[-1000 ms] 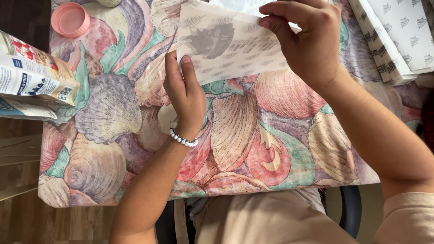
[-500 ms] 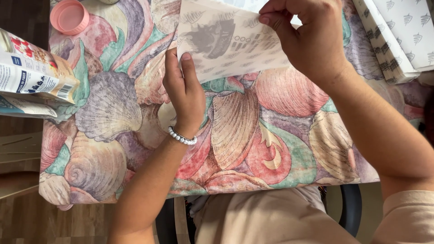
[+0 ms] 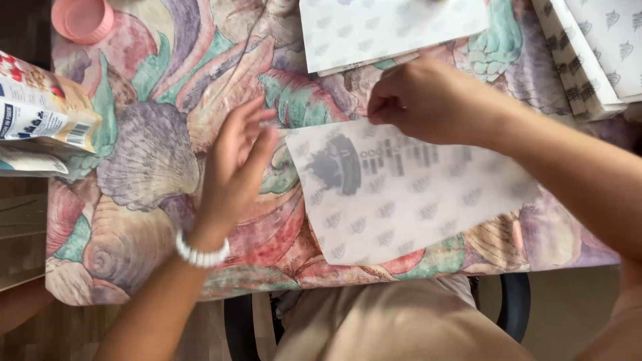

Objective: Folding printed packaging paper into triangular shapes and trimming them with scissors

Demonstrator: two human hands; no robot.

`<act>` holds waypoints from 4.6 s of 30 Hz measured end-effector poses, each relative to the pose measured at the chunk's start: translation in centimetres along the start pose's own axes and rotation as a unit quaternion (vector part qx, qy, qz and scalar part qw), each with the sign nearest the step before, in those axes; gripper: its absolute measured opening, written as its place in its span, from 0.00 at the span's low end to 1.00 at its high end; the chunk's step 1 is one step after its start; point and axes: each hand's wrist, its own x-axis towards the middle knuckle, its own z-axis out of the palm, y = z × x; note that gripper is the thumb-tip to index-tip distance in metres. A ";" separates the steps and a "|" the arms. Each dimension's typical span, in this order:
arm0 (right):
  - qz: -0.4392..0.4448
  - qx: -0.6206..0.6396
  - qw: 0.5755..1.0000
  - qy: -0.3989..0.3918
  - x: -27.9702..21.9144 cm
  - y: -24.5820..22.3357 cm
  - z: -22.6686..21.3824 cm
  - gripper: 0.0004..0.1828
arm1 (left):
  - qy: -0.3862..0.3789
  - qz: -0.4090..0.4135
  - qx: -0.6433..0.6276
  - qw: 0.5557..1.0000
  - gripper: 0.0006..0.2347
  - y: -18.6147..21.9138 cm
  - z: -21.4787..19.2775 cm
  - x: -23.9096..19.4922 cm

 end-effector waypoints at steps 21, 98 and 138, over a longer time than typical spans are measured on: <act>-0.135 -0.024 0.978 0.154 5.3 6.5 7.8 0.05 | -0.171 0.272 0.481 0.816 0.00 -8.1 2.0 10.1; -0.202 -0.335 0.917 0.078 -0.3 10.6 6.7 0.38 | -0.110 0.349 0.651 0.665 0.26 -4.6 5.3 3.3; -0.207 -0.361 0.883 0.216 -2.6 12.0 7.1 0.07 | -0.104 0.387 0.634 0.661 0.26 -3.4 9.0 3.9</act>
